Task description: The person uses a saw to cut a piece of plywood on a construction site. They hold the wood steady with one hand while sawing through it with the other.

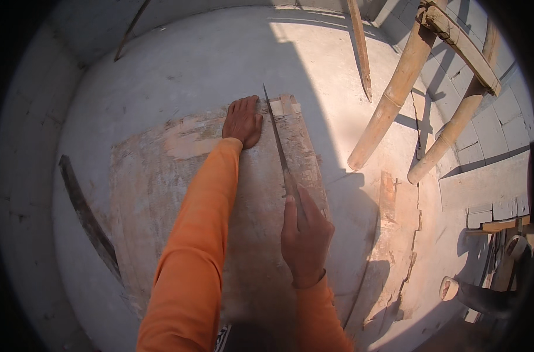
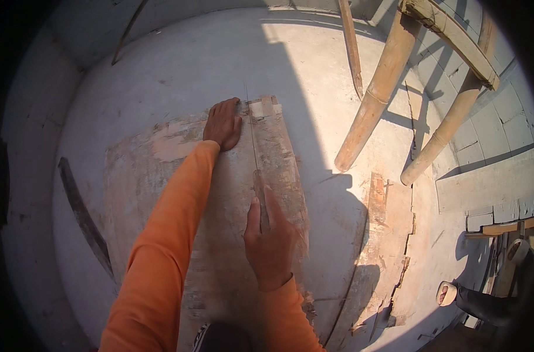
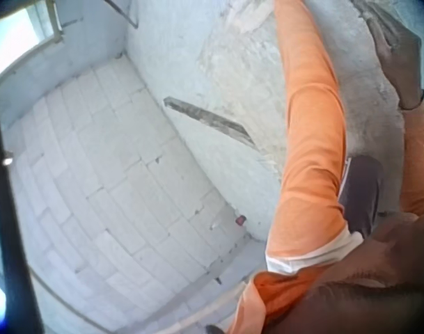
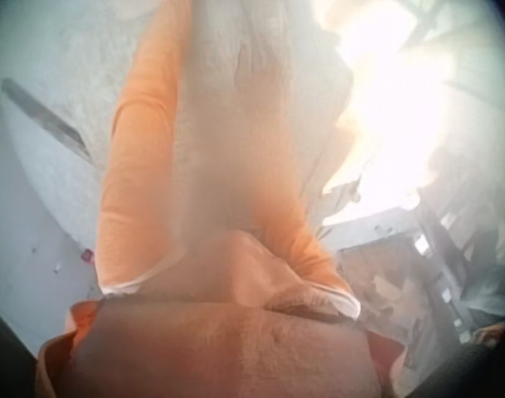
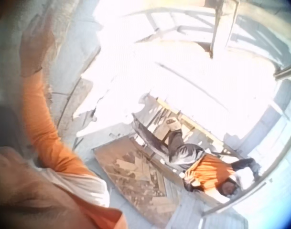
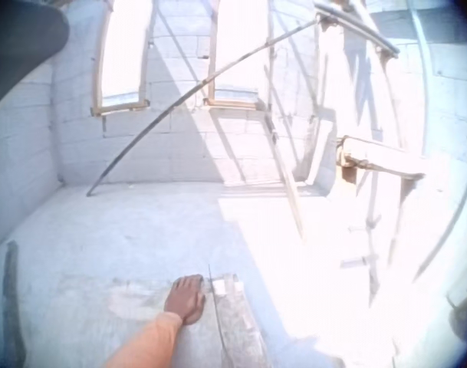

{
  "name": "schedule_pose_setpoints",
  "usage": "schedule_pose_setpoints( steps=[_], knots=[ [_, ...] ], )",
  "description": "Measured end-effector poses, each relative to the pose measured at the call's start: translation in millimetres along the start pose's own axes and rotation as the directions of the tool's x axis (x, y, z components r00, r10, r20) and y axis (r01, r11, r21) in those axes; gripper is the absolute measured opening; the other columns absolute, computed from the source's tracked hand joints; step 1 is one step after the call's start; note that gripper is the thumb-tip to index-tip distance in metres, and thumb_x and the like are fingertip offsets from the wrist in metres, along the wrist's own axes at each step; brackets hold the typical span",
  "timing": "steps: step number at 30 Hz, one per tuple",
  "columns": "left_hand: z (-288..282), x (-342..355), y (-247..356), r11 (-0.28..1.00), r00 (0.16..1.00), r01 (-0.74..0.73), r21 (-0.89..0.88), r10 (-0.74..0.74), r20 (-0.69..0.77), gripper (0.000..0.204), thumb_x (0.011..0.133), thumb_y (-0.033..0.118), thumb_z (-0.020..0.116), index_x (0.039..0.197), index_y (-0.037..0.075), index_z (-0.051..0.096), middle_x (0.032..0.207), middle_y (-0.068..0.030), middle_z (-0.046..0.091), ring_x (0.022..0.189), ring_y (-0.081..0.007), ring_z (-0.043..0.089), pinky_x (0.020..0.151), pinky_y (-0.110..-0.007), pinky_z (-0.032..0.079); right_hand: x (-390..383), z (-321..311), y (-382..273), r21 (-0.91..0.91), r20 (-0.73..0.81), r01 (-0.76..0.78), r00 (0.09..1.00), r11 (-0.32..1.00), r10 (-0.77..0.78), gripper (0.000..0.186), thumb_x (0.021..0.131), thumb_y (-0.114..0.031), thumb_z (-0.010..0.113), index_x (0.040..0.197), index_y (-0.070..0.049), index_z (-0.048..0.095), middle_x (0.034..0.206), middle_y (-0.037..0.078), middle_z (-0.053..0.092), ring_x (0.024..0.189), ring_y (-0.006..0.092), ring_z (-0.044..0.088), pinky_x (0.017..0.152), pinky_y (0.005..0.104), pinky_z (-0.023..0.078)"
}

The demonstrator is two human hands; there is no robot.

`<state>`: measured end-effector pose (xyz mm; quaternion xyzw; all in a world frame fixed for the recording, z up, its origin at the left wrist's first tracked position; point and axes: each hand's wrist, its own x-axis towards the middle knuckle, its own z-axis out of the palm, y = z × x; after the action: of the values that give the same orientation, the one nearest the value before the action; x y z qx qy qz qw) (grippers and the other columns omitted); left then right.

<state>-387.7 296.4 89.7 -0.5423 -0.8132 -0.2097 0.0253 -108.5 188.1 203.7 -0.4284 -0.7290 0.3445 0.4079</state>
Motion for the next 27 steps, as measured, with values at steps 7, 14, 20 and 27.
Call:
schedule_pose_setpoints(
  steps=[7,14,20,27],
  knots=[
    [16,2,9,0.999,0.998,-0.037,-0.012,0.036,-0.054,0.050,0.102,0.023,0.052,0.146,0.000,0.043,0.142,-0.0197,0.054,0.140,-0.0318,0.045,0.125,-0.045,0.027,49,26,19,-0.101,0.047,0.054,0.998,0.993,-0.050,0.031,0.096,-0.006,0.067,0.124,0.008,0.068,0.094,0.027,0.075,0.081,0.0348,0.078,0.071,0.0400,0.059],
    [8,0,5,0.999,0.999,-0.018,-0.044,0.016,-0.038,0.051,0.100,0.021,0.048,0.146,-0.001,0.043,0.144,-0.0223,0.053,0.141,-0.0355,0.045,0.124,-0.047,0.027,-15,-5,-1,0.026,0.033,-0.111,0.993,0.994,0.110,0.034,0.100,-0.014,0.065,0.121,0.011,0.069,0.099,0.029,0.075,0.093,0.0365,0.077,0.081,0.0411,0.057],
    [6,2,2,0.999,1.000,-0.001,-0.042,0.001,-0.008,0.052,0.101,0.023,0.051,0.147,-0.002,0.042,0.145,-0.0213,0.053,0.142,-0.0336,0.045,0.125,-0.046,0.026,46,35,16,-0.076,0.055,0.039,0.998,0.996,-0.034,0.031,0.096,-0.007,0.069,0.122,0.009,0.069,0.095,0.027,0.075,0.079,0.0341,0.078,0.074,0.0398,0.059],
    [10,0,11,0.998,1.000,0.008,-0.069,-0.010,-0.027,0.053,0.102,0.023,0.049,0.148,-0.002,0.042,0.146,-0.0236,0.052,0.143,-0.0354,0.044,0.126,-0.046,0.025,-15,-8,6,0.023,0.011,-0.083,0.997,0.996,0.082,0.031,0.099,-0.013,0.066,0.120,0.010,0.070,0.095,0.029,0.074,0.088,0.0390,0.076,0.076,0.0396,0.057]
  ],
)
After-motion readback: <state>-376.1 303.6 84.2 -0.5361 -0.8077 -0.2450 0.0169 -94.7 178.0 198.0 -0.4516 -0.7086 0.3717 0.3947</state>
